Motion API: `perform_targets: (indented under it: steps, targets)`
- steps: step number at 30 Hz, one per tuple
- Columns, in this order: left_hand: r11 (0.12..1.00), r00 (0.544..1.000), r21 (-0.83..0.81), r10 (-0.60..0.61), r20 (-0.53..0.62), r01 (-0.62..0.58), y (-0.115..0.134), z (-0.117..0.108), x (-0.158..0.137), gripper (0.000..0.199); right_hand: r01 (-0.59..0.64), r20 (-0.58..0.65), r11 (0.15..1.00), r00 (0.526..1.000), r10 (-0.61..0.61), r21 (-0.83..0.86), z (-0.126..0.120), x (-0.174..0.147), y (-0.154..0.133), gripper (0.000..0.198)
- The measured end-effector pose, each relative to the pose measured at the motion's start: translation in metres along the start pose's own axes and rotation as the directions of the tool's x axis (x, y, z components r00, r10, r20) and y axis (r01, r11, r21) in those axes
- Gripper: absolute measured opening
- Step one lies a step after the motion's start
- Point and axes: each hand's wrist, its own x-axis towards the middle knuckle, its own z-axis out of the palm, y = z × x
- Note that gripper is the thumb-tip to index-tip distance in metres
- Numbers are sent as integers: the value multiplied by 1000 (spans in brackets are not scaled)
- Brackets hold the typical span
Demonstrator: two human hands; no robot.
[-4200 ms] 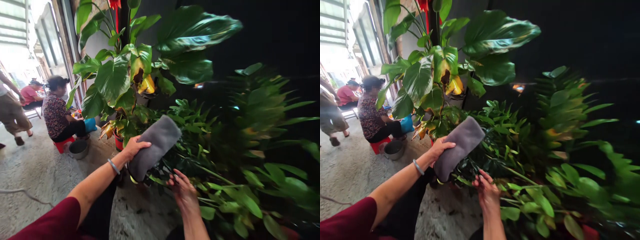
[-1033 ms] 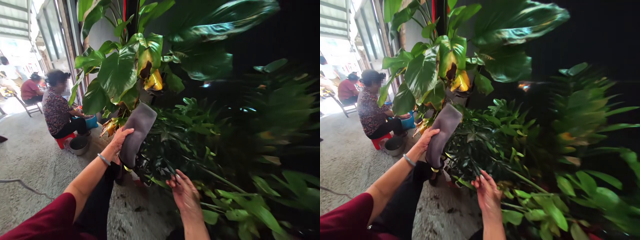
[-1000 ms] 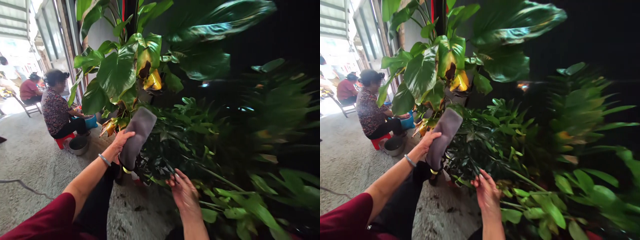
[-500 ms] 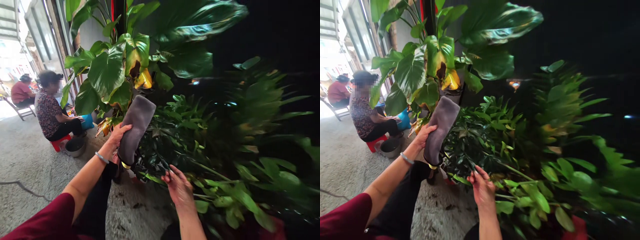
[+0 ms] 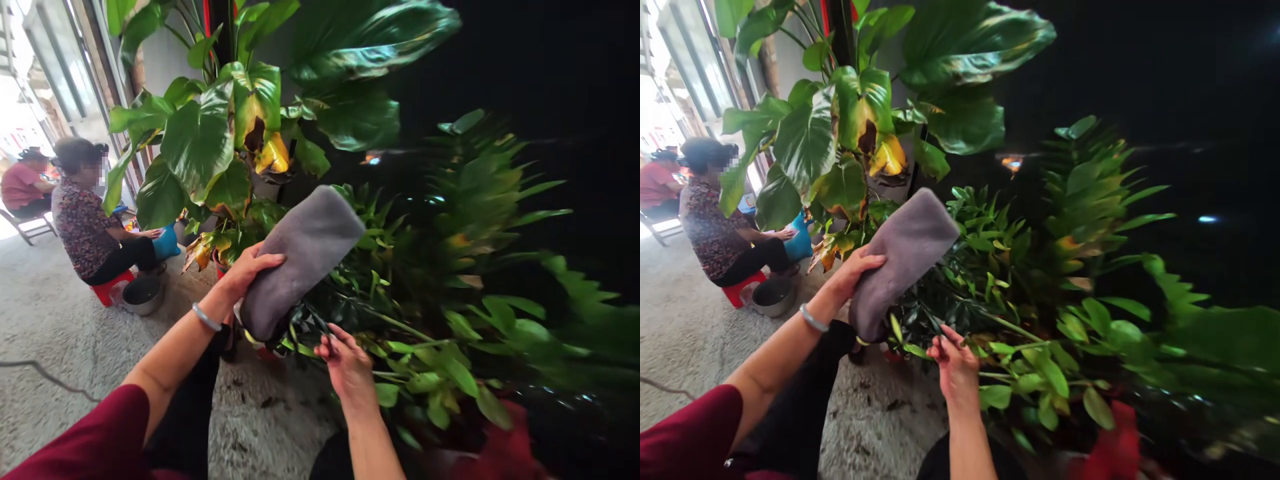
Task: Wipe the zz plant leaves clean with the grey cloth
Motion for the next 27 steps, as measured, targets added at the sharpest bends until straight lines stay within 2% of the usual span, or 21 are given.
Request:
perform_targets:
  steps: [2,4,7,9,11,14,17,20,23,25,27]
  targets:
    - [999,999,29,-41,-2,41,-17,13,19,54,-3,-9,1000,1000,3,6,-2,1,1,45]
    - [979,987,130,-160,-5,159,-41,17,22,47,-24,-28,1000,999,24,12,-5,1,1,47]
    - [880,937,370,-343,64,297,-63,6,2,35,-72,-44,997,996,72,2,-8,1,2,43]
    - [844,903,440,-405,145,307,-56,-3,-14,34,-85,-50,996,995,85,-3,-10,1,1,37]
    - [878,901,388,-381,209,281,-36,-4,-19,39,-81,-53,997,995,81,1,-9,0,0,35]
    - [960,946,215,-227,231,178,-8,14,-1,50,-67,-50,998,996,68,16,-6,-1,-3,40]
    - [987,976,121,-123,178,102,-12,37,28,51,-53,-51,998,997,55,45,-3,-1,-3,47]
    - [957,972,216,-216,89,192,-45,41,32,35,-44,-63,998,997,47,40,-3,1,1,42]
    - [854,928,425,-365,79,300,-70,21,6,19,-57,-68,998,996,59,24,-7,3,5,34]
    - [830,902,466,-410,134,308,-67,5,-13,21,-67,-63,998,996,68,17,-11,4,7,33]
    - [875,903,386,-386,191,292,-49,-3,-19,29,-74,-54,997,996,74,7,-13,5,7,32]
